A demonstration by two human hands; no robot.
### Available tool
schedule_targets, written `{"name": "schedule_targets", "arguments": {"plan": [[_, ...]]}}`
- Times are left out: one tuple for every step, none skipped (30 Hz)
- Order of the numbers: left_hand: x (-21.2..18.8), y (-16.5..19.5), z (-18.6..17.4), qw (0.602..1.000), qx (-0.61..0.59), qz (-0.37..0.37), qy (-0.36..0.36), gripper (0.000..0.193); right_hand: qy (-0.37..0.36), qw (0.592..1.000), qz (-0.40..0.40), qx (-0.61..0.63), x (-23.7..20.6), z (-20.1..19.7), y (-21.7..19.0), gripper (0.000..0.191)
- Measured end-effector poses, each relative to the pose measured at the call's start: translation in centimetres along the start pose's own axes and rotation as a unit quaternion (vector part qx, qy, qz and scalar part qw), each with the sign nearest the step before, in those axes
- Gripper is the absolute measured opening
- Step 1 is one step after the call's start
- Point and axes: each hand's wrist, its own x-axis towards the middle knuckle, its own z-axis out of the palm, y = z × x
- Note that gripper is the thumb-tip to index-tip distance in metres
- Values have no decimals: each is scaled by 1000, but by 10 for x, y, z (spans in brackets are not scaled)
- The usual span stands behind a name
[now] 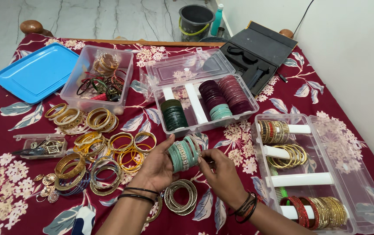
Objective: The person fastens a smartwatch onto their wrist, puts on bangles and a ring, then removes the watch and places it in its storage case. They then take bangles off their wrist and sort them into divided plastic storage boxes on the bed.
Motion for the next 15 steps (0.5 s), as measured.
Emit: {"name": "schedule_targets", "arguments": {"plan": [[1, -1, 0, 1000, -6, 1, -6, 50, -11, 1000, 5, -12, -1, -1, -2, 21], [2, -2, -1, 1000, -11, 3, -13, 49, -21, 999, 10, -25, -1, -1, -4, 21], [3, -2, -2, 1000, -16, 4, -20, 49, -27, 1000, -8, -13, -1, -1, -5, 21], [4, -4, -3, 1000, -1, 2, -1, 47, -33, 999, -27, -1, -1, -2, -6, 20], [5, -6, -5, 1000, 15, -1, 17, 45, -39, 998, -45, 11, -1, -2, -8, 20], [6, -7, -7, 999, 31, -3, 36, 43, -56, 997, -48, -1, -1, -2, -9, 20], [8, -10, -8, 999, 46, 22, 17, 37, -73, 996, -51, -13, -1, -2, -10, 19], [9, -13, -10, 997, 61, 47, -1, 32, -90, 994, -55, -25, -1, -2, -10, 19], [11, -15, -11, 994, 76, 72, -20, 27, -74, 995, -67, -15, -2, -2, -11, 19], [12, -15, -12, 993, 82, 82, 0, 26, -57, 995, -79, -4, -2, -2, -10, 20], [13, -15, -13, 992, 88, 93, 19, 25, -41, 995, -92, 6, -3, -1, -10, 20], [13, -15, -13, 989, 94, 103, 38, 24, -48, 996, -69, 0, -2, -1, -8, 20], [12, -14, -14, 991, 86, 97, 34, 29, -56, 997, -46, -6, -1, 0, -6, 21], [10, -12, -14, 992, 78, 92, 30, 34, -63, 998, -23, -11, -1, 2, -3, 21], [8, -9, -14, 993, 70, 86, 26, 39, -127, 990, 34, -55, -3, 6, 0, 26]]}}
